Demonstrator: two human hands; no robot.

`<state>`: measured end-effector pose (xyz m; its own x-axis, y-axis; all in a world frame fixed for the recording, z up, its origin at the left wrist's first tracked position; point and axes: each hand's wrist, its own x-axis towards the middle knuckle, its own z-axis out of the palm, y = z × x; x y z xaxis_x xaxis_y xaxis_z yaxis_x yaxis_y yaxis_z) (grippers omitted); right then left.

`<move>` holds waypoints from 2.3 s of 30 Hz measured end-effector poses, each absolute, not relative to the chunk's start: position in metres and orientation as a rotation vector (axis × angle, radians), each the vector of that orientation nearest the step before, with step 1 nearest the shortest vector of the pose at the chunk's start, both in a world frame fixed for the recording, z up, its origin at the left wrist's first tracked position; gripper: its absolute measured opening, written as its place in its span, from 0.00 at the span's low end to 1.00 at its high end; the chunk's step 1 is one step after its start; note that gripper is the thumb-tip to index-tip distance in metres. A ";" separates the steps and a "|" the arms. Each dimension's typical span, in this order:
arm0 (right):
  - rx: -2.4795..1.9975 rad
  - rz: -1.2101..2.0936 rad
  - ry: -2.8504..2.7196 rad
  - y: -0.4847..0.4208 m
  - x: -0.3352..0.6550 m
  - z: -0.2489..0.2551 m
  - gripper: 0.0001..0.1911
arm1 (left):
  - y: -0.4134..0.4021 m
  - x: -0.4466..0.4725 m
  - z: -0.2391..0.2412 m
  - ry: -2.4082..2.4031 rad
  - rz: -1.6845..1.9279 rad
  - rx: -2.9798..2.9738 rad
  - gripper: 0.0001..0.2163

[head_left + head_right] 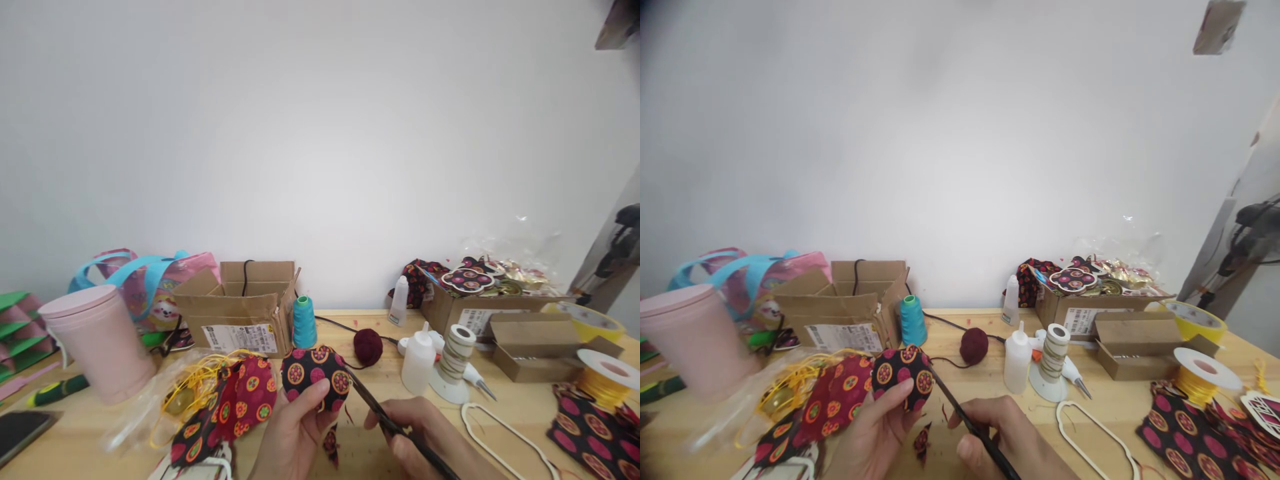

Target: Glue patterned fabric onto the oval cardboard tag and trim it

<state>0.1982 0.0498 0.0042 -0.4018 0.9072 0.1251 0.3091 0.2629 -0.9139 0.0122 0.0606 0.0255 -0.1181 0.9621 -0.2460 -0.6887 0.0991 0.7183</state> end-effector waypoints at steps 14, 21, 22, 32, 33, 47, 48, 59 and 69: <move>-1.071 1.045 -1.919 0.056 0.196 0.007 0.24 | 0.058 0.015 0.032 0.839 1.479 0.377 0.15; -1.085 0.997 -1.880 0.055 0.194 0.003 0.23 | 0.060 0.012 0.025 0.829 1.475 0.393 0.10; -1.084 0.994 -1.883 0.055 0.194 0.002 0.23 | 0.060 0.012 0.025 0.823 1.469 0.396 0.09; -1.045 0.971 -2.117 0.060 0.193 0.023 0.22 | 0.058 0.012 0.025 0.809 1.459 0.403 0.16; -1.022 0.969 -2.139 0.061 0.193 0.027 0.22 | 0.058 0.012 0.025 0.812 1.457 0.407 0.16; -1.026 1.039 -2.024 0.058 0.193 0.014 0.27 | 0.057 0.013 0.029 0.799 1.444 0.420 0.10; -1.013 1.066 -2.002 0.057 0.193 0.011 0.28 | 0.057 0.013 0.029 0.796 1.447 0.420 0.08; -0.886 1.287 -1.967 0.060 0.199 -0.004 0.34 | 0.059 0.011 0.024 0.783 1.454 0.381 0.06; -0.892 1.265 -1.903 0.052 0.198 0.006 0.29 | 0.058 0.013 0.025 0.777 1.422 0.383 0.06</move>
